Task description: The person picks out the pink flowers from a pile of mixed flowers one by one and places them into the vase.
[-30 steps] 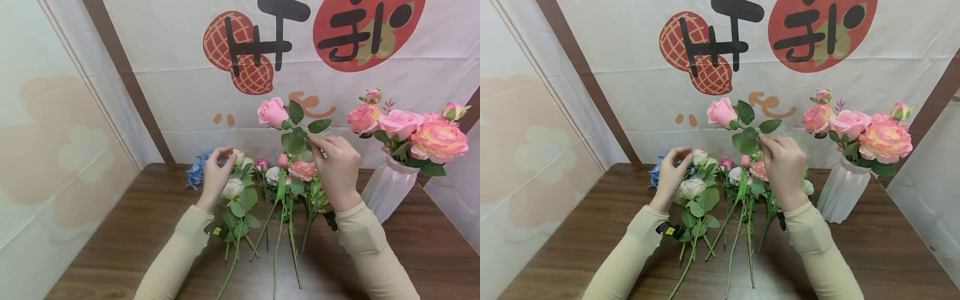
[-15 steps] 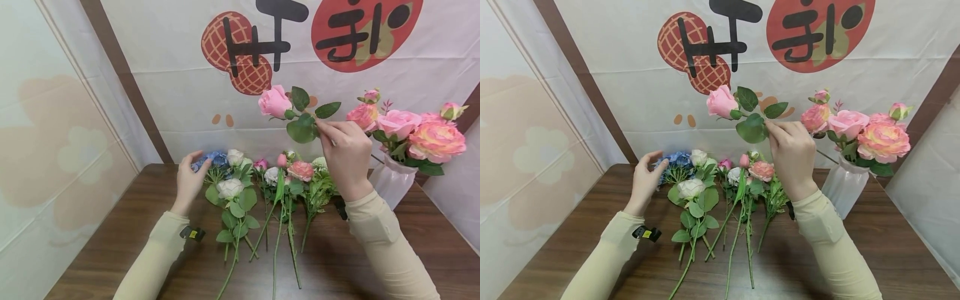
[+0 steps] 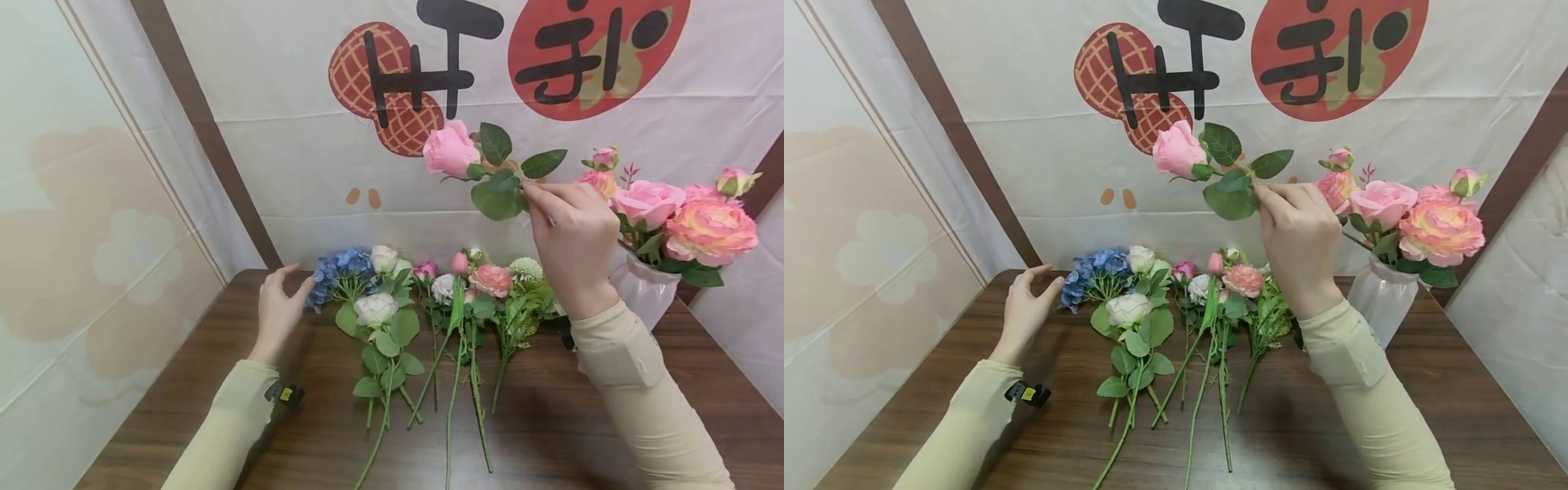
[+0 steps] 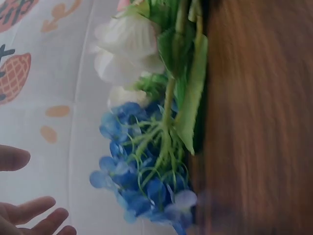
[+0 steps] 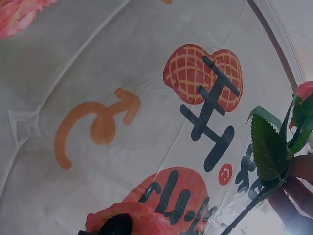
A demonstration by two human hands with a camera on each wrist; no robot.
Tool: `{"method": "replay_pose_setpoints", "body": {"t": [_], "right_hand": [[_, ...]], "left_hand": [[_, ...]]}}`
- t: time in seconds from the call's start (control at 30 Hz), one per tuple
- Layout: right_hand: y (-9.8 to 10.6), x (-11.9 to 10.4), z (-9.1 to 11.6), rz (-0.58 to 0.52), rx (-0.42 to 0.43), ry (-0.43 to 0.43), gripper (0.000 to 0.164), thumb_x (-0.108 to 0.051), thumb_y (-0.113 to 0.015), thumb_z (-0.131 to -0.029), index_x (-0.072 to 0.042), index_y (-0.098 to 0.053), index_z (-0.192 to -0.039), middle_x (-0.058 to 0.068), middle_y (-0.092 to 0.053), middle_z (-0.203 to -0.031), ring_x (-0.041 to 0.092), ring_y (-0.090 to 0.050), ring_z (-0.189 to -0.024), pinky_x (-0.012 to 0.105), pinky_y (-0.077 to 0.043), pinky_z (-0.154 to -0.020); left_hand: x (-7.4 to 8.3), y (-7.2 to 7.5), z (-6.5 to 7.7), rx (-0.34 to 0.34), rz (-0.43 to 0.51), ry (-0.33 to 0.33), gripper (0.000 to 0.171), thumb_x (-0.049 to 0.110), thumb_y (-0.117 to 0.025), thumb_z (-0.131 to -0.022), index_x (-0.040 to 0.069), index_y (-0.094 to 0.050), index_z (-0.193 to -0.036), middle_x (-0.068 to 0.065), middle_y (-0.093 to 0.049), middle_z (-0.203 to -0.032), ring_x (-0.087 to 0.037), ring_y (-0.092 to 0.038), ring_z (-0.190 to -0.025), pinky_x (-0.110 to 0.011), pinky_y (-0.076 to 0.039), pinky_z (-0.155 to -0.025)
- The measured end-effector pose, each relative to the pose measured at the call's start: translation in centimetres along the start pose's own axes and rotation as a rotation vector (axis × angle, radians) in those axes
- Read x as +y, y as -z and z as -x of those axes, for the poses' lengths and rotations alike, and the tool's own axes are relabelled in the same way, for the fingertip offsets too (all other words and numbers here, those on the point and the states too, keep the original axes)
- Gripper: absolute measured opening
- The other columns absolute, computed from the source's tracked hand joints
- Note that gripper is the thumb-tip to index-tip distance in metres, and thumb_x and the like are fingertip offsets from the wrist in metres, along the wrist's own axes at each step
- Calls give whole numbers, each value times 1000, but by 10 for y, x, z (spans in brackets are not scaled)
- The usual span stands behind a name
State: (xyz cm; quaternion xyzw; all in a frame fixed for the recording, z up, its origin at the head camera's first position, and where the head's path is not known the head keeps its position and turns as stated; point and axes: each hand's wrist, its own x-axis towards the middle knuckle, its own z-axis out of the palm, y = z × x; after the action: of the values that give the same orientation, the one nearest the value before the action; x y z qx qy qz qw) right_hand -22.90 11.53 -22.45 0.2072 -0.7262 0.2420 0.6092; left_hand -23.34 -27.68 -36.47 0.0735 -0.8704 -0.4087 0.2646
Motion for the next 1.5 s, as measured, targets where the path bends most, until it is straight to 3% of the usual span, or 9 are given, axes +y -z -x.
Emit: {"method": "replay_pose_setpoints", "body": {"t": [0.3,0.73,1.1,1.2,1.33,1.5], "right_hand": [[7,10,-2,-2,40,-56,14,-13,-65,-89,-8,-77,-93,12,-74,-84,32,-66,-75,45,-49,-68],[22,22,-1,30,61,-126,20,-19,-61,-92,-7,-76,-96,15,-73,-88,35,-65,-77,43,-47,-67],[30,41,13,76,53,-194,24,-24,-61,-92,-6,-75,-101,14,-73,-93,33,-67,-80,41,-45,-68],[36,50,16,101,54,-235,24,-25,-62,-91,-8,-74,-102,12,-74,-94,33,-69,-78,19,-45,-71],[45,61,22,107,75,-278,24,-26,-64,-89,-9,-74,-104,10,-74,-94,34,-70,-76,-3,-31,-75],[52,69,28,119,102,-296,27,-31,-66,-88,-10,-73,-104,7,-74,-95,30,-71,-77,-1,-30,-70]], "left_hand": [[-9,8,1,1,-36,18,48,30,-63,-89,4,-55,-129,-21,-50,-133,-37,-39,-123,-50,-30,-103],[-6,9,1,-2,-31,14,49,30,-63,-90,3,-54,-129,-22,-50,-133,-38,-39,-123,-50,-30,-103],[-7,9,3,-37,-48,35,51,34,-60,-91,4,-52,-132,-21,-47,-137,-37,-37,-125,-51,-29,-104],[-8,8,3,-36,-46,27,51,33,-61,-91,3,-52,-131,-21,-47,-136,-38,-38,-124,-51,-30,-103],[-9,7,4,-35,-54,22,50,33,-61,-91,3,-53,-131,-22,-47,-136,-38,-38,-124,-51,-29,-103],[-11,6,4,-44,-62,23,50,33,-59,-92,3,-52,-131,-22,-46,-137,-38,-38,-124,-51,-29,-103]]}}
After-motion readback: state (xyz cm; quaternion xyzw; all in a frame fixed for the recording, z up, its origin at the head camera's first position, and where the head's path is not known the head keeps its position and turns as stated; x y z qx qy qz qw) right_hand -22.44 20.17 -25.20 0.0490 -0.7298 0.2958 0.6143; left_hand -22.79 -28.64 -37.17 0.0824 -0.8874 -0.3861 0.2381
